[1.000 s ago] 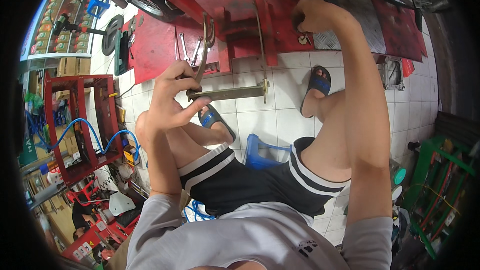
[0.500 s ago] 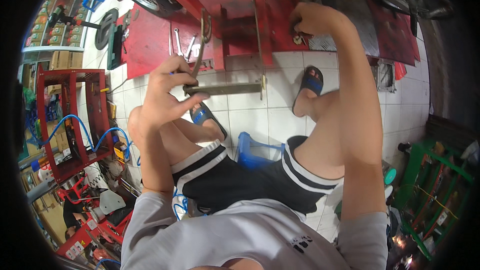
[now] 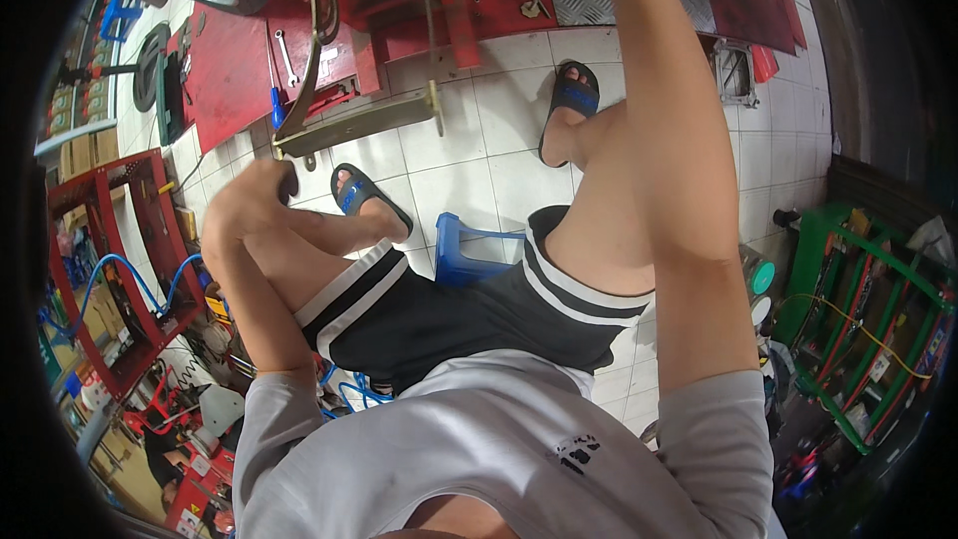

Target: The person sits on a stool and assembles a metal bracket by hand. They insert a small metal pin into a hole on the bracket, then attach a curved metal rod to the bracket using the pin. The person repeatedly adjusts the components to ensure they fit together properly.

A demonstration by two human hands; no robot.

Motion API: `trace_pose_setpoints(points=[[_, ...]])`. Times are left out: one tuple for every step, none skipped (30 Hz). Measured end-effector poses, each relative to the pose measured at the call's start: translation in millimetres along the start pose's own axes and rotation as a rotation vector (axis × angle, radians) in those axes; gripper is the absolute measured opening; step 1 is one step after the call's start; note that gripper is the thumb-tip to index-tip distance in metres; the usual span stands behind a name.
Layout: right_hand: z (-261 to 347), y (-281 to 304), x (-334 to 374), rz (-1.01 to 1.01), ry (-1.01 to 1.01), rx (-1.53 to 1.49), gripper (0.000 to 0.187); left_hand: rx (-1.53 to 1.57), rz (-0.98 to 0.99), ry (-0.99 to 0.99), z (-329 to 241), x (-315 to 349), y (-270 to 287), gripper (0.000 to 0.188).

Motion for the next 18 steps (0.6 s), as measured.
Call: trace_pose_setpoints(points=[[-3,-1,-2,-0.024,0.011,-0.030,0.039,-0.030,0.076,-0.096,-16,2,0,0.053],[-8,-2,-3,-0.049,0.015,-0.060,0.040,-0.055,0.150,-0.202,-33,2,0,0.052],[-6,2,-5,-0.046,0.054,-0.059,0.040,-0.041,0.191,-0.303,-31,-10,-28,0.052],[-3,5,-8,-0.041,0.092,-0.053,0.040,-0.030,0.298,-0.475,-37,-27,-55,0.054],[-3,4,-9,-0.032,0.122,-0.048,0.040,0.016,0.233,-0.562,-53,-27,-73,0.050],[-4,2,-12,-0.036,0.127,-0.043,0.040,0.024,0.222,-0.629,-72,-37,-89,0.046],[-4,9,-8,-0.053,0.131,-0.032,0.040,0.092,0.225,-0.556,-89,-75,-135,0.043],[-10,9,-7,-0.062,0.125,-0.024,0.040,0.126,0.147,-0.543,-110,-101,-162,0.037],[-18,11,-6,-0.066,0.141,-0.062,0.040,0.176,-0.052,-0.610,-129,-120,-176,0.029],[-8,12,-11,-0.065,0.213,-0.108,0.040,0.235,-0.391,-0.657,-124,-154,-213,0.024],[-16,4,-13,-0.054,0.228,-0.150,0.040,0.315,-0.473,-0.599,-149,-166,-204,0.020],[-22,5,-11,-0.059,0.201,-0.130,0.039,0.358,-0.491,-0.531,-171,-179,-187,0.020],[-22,11,-4,-0.062,0.182,-0.111,0.039,0.398,-0.510,-0.454,-186,-193,-172,0.021],[-17,16,1,-0.063,0.169,-0.093,0.038,0.366,-0.515,-0.389,-192,-209,-165,0.023],[-13,18,1,-0.053,0.135,-0.079,0.037,0.337,-0.525,-0.324,-198,-225,-159,0.024],[-13,17,0,-0.040,0.089,-0.065,0.036,0.310,-0.569,-0.318,-204,-235,-154,0.025],[-14,17,0,-0.024,0.048,-0.048,0.036,0.286,-0.615,-0.307,-208,-244,-150,0.026],[-16,19,6,0.008,0.071,-0.097,0.036,0.237,-0.619,-0.270,-209,-255,-149,0.025]])
Point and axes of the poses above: each hand's wrist, its own x-axis away from the middle knuckle, its own y-axis out of the back of the hand, z = x × y, the point moved 1 cm from there along -x, towards the middle knuckle, and after that the axes turned 4 degrees about -y, right-handed, at the moved point
